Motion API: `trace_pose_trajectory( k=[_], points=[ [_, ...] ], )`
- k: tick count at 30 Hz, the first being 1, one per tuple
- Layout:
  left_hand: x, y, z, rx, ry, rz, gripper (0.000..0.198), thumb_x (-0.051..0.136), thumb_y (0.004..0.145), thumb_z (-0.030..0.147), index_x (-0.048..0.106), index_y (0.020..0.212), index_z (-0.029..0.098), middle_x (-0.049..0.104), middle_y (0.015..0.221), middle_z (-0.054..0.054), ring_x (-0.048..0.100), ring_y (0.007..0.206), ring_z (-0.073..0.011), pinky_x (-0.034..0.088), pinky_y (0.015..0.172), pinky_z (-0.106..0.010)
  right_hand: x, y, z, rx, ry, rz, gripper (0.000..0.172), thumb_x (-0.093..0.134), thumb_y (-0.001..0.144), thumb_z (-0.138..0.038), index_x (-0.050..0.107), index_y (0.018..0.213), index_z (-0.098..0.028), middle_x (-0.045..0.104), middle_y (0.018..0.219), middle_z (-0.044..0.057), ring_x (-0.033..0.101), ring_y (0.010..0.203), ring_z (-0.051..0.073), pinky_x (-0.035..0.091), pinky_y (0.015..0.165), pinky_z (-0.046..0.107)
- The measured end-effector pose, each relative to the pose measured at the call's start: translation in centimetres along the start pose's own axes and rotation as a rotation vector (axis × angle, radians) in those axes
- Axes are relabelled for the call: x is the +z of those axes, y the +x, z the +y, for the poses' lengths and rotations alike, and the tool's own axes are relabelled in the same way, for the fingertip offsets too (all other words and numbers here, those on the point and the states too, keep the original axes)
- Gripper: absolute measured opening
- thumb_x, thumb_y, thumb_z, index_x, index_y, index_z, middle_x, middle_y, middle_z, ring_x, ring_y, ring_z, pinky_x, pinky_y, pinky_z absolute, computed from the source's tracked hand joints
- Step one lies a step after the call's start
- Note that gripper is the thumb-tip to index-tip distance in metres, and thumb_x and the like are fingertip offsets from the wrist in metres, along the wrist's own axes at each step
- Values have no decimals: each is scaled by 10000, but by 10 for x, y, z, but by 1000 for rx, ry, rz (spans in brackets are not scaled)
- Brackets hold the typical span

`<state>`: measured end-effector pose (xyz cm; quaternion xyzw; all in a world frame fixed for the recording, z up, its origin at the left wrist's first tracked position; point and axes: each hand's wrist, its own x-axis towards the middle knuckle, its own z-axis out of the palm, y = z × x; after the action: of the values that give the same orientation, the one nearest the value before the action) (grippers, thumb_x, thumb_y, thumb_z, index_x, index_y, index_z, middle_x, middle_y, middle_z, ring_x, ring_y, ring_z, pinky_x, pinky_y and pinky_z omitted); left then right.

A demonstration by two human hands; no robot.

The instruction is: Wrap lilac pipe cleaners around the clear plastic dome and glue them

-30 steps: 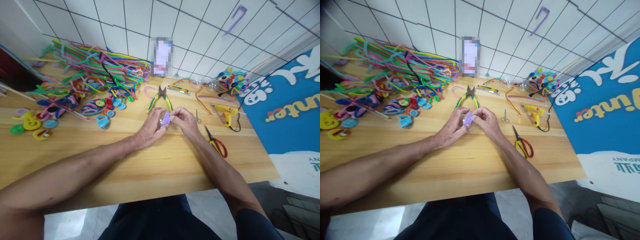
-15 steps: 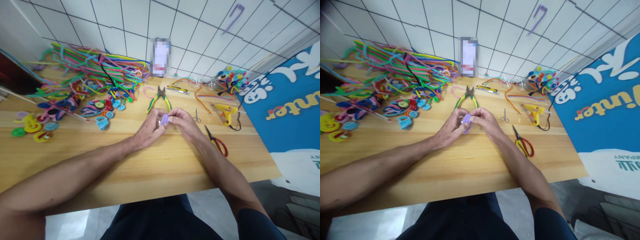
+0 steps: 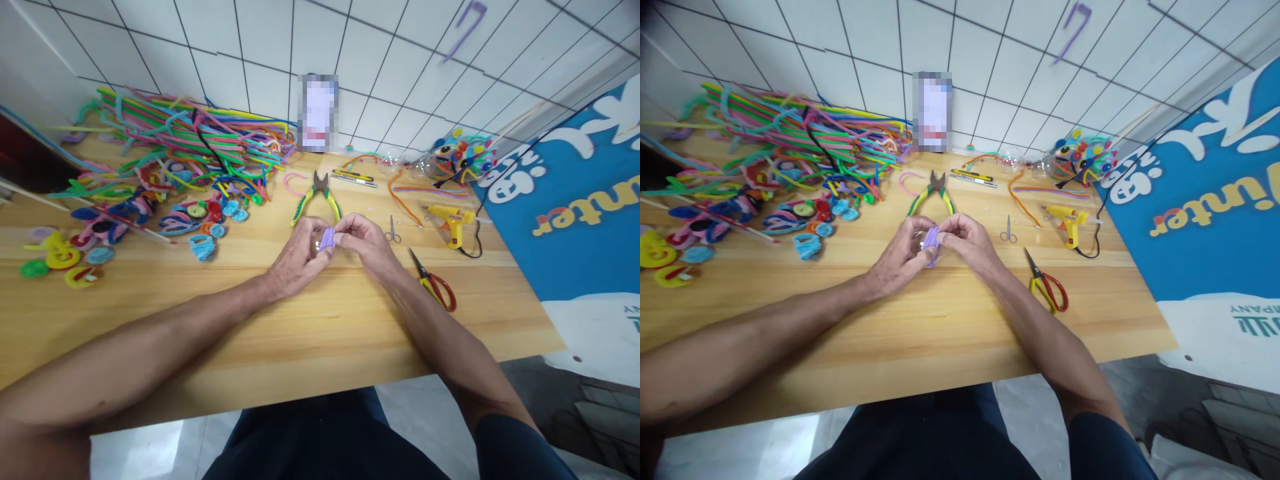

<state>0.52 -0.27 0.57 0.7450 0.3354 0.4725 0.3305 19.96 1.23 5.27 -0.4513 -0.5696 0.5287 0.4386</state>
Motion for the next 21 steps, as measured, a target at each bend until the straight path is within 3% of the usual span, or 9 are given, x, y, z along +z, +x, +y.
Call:
trace_pose_trajectory(
  k=[6, 11, 21],
  points=[
    [-1, 0, -3, 71, 59, 0, 330, 600, 1049, 326, 510, 1354, 234, 609, 1335, -120, 616, 1263, -272, 552, 1121, -481, 0, -1, 1, -7, 1, -3, 282, 895, 701, -366, 698, 854, -235, 711, 828, -19, 643, 799, 160, 542, 812, 322],
    [-3, 3, 0, 131, 85, -15, 233, 588, 1059, 310, 539, 1281, 257, 634, 1301, -102, 610, 1267, -270, 548, 1117, -470, -1, 0, 0, -9, -5, -29, 269, 892, 713, -363, 702, 853, -234, 710, 822, -20, 634, 794, 162, 520, 796, 317],
    [-2, 4, 0, 126, 90, 11, 264, 611, 1001, 242, 545, 1256, 251, 640, 1250, -88, 630, 1202, -253, 551, 1070, -433, -3, -2, -3, 12, 11, -72, 272, 891, 739, -376, 706, 864, -220, 679, 843, -19, 619, 827, 163, 509, 851, 324]
  ],
)
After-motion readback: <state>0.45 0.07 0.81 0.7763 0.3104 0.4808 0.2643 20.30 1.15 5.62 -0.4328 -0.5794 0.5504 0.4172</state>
